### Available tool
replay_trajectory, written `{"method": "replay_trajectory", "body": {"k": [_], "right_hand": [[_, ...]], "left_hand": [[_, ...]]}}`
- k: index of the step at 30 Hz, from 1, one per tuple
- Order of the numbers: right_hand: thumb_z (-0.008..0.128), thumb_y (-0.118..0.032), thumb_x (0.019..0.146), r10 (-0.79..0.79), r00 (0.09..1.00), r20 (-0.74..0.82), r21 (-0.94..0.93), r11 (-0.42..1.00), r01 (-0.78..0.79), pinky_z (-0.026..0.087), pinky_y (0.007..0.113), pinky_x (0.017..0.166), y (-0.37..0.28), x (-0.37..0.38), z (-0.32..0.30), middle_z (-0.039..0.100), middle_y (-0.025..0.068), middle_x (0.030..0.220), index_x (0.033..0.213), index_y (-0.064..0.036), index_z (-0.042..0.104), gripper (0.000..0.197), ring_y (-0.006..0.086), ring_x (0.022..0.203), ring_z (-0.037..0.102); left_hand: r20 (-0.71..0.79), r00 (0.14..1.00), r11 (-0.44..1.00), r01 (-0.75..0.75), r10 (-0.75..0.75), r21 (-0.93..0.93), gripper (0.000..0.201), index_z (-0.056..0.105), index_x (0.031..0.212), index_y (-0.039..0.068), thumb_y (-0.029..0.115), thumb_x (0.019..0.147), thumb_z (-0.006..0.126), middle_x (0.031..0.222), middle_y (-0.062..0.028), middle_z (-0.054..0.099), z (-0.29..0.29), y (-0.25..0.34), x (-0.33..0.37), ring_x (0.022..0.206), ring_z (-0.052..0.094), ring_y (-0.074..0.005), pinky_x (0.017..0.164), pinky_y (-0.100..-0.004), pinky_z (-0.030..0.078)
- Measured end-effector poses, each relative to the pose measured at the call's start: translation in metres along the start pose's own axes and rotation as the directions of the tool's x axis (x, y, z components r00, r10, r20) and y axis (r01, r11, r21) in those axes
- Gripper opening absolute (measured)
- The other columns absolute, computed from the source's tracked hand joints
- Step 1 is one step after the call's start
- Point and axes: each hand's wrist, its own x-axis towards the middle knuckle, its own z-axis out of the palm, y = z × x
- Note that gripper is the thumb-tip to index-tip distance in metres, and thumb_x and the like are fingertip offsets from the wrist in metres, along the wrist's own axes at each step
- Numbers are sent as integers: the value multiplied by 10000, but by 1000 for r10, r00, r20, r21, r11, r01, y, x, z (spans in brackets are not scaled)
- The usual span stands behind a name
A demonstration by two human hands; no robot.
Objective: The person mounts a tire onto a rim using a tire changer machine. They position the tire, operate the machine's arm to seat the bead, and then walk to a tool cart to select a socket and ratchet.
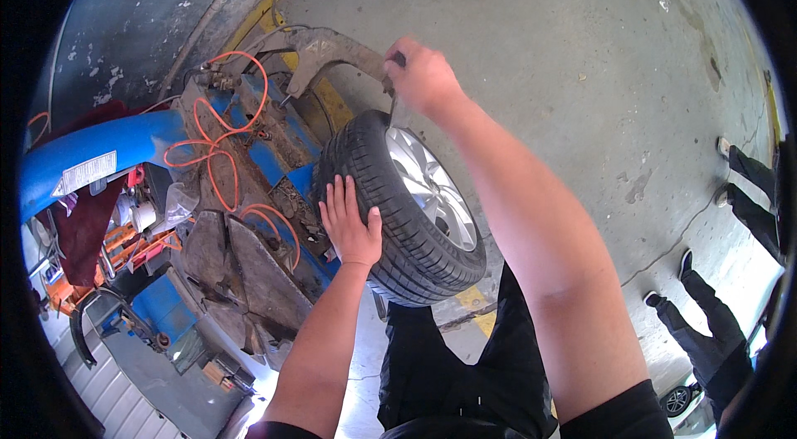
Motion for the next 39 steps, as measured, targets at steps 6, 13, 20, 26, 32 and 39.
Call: {"method": "replay_trajectory", "body": {"k": [6, 13, 20, 26, 32, 39], "right_hand": [[732, -257, 1060, -1, 999, 45, 45, 999, -1, 627, 555, 1014, -6, -14, 12, 823, 240, 1144, 1209, -99, 757, 220, 464, 1110, 784], [743, -241, 1066, -70, 997, 18, 56, 996, 69, 625, 532, 978, -8, -33, 19, 828, 236, 1101, 1220, -80, 756, 223, 453, 1071, 795], [762, -263, 1073, -36, 999, 22, 365, 931, 25, 601, 484, 1103, 35, -78, 54, 759, 247, 1447, 1573, -58, 609, 562, 424, 1286, 764], [777, -388, 1069, 338, 932, 128, 106, 930, -352, 528, 516, 1187, 115, -233, 75, 677, 281, 1490, 1622, 12, 537, 724, 450, 1396, 656], [850, -503, 1002, 250, 968, 25, 56, 966, -251, 454, 569, 1228, 101, -371, 106, 563, 253, 1496, 1636, 11, 503, 887, 479, 1404, 554], [970, -458, 885, 221, 974, 39, 152, 963, -225, 442, 577, 1250, 104, -382, 113, 511, 271, 1548, 1637, 43, 446, 1045, 486, 1447, 519]], "left_hand": [[-4, 1000, 1000, 4, -4, -6, 858, 333, 1813, 75, 658, 1183, 330, 1881, -202, 298, 1, -1, -2, 1749, 238, -423, 1422, -627, 108], [-9, 1000, 1000, 17, -17, 1, 832, 350, 1809, 88, 579, 1145, 452, 1877, -197, 307, 5, -2, -1, 1741, 250, -433, 1418, -639, 122], [5, 1000, 1000, 23, -23, 8, 825, 352, 1810, 103, 564, 1140, 486, 1882, -186, 302, 6, -4, -2, 1751, 235, -418, 1424, -636, 109], [25, 999, 1000, 25, -25, -14, 820, 349, 1809, 108, 528, 1131, 538, 1886, -175, 295, 6, -12, -5, 1755, 226, -414, 1427, -635, 102], [35, 999, 999, 7, -6, -44, 755, 421, 1765, 107, 399, 1099, 624, 1860, -167, 342, -13, -7, -1, 1743, 258, -398, 1422, -652, 113], [236, 743, 778, -614, 626, -129, 358, 798, 1243, 111, 258, 921, 745, 1416, -94, 714, -21, 34, 3, 1472, 593, -321, 1383, -620, 290]]}}
